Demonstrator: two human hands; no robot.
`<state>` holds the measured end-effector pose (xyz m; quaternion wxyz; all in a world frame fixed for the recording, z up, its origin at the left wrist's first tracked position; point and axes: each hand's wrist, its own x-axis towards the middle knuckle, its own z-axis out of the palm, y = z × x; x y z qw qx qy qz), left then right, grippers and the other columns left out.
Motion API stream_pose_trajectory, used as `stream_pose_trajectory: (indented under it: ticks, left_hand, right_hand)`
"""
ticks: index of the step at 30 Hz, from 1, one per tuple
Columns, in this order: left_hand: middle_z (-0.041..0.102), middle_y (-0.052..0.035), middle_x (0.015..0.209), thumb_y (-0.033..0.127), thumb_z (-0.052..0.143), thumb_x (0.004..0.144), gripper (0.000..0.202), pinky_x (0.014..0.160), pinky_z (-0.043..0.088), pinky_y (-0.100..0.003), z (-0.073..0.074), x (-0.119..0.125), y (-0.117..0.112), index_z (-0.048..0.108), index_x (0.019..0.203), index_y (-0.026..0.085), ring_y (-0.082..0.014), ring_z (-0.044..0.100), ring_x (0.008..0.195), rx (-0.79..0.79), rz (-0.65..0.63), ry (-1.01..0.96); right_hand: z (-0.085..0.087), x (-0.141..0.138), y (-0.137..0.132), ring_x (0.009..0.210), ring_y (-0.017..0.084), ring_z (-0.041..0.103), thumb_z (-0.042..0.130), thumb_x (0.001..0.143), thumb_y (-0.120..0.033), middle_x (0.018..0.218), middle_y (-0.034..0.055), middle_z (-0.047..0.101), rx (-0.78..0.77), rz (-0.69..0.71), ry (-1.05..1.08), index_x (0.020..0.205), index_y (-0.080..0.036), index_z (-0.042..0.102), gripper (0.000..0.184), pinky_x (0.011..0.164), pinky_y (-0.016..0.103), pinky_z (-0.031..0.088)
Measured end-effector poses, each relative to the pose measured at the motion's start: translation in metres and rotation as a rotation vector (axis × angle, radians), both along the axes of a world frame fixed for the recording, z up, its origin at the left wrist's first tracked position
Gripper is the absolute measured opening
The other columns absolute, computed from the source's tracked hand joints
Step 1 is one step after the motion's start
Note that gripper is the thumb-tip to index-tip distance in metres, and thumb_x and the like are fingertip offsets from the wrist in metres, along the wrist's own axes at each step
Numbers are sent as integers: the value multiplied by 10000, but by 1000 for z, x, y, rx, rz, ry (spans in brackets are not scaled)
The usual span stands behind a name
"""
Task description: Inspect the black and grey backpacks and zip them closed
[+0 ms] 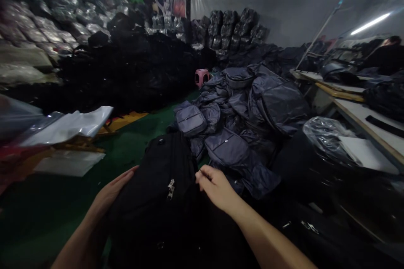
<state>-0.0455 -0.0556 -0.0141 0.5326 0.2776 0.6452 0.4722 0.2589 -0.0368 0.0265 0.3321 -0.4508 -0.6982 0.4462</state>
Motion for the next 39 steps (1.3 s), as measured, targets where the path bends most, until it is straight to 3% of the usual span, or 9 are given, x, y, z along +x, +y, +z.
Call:
stream_pose_trajectory:
  ticks: [3,7,10,19,22,28,32,36,39]
  left_hand:
    - [632,-36,1194,459,674,711,507,754,528,-195,-3,1,3,599,1177,274,-193,624,1027,7,4,-34]
    - [671,-33,1124,415,690,706,486,743,532,-199,-3,6,4,609,1164,272,-191,645,983,20,22,-66]
    - [670,-38,1123,420,690,704,481,720,541,-208,-2,8,4,619,1151,256,-199,655,958,31,16,-27]
    - [704,-43,1038,390,691,715,471,674,545,-214,-12,9,3,614,1159,257,-199,665,911,30,94,-66]
    - [704,-51,1036,387,703,702,472,680,540,-213,-17,8,7,625,1146,247,-201,663,917,44,97,-75]
    - [696,-72,1055,381,702,698,445,751,537,-251,-28,1,18,649,1108,217,-209,659,927,74,101,-77]
    - [690,-75,1070,349,704,698,403,780,535,-281,-32,3,24,662,1074,212,-208,663,914,72,114,-101]
    - [700,-80,1036,268,659,731,342,764,543,-289,-21,7,30,654,1064,192,-194,674,868,64,113,-151]
    - [712,-105,962,283,643,731,311,733,557,-327,-6,3,36,661,1008,143,-220,681,820,41,121,-125]
  right_hand:
    - [-11,-6,-14,664,138,490,553,788,-273,731,-9,538,190,-76,-81,794,-213,522,67,624,257,382]
    - [-26,-19,-25,659,152,511,562,707,-193,746,-9,555,256,-255,-222,818,-225,518,123,609,265,380]
    - [-30,-23,-23,679,160,530,547,687,-195,774,3,571,322,-314,-300,824,-215,532,139,621,271,387]
    - [-37,6,-7,644,160,570,560,672,-260,713,-9,603,470,-434,-465,752,-203,568,99,624,274,405]
    - [-40,8,-11,643,158,568,538,700,-242,720,-4,603,446,-406,-402,778,-204,570,93,613,266,411]
    - [-56,5,-22,778,168,588,531,781,-283,882,32,625,277,-196,-200,966,-200,559,205,690,254,453]
    - [-69,2,-21,780,173,569,497,766,-206,834,29,615,238,-153,-189,889,-190,586,153,710,266,428]
    - [-67,-2,-12,618,132,472,487,756,-201,633,-20,513,167,-170,-107,696,-180,553,92,583,239,354]
    - [-59,-8,1,557,103,395,540,742,-259,562,-51,423,17,-176,118,608,-176,500,163,534,222,308]
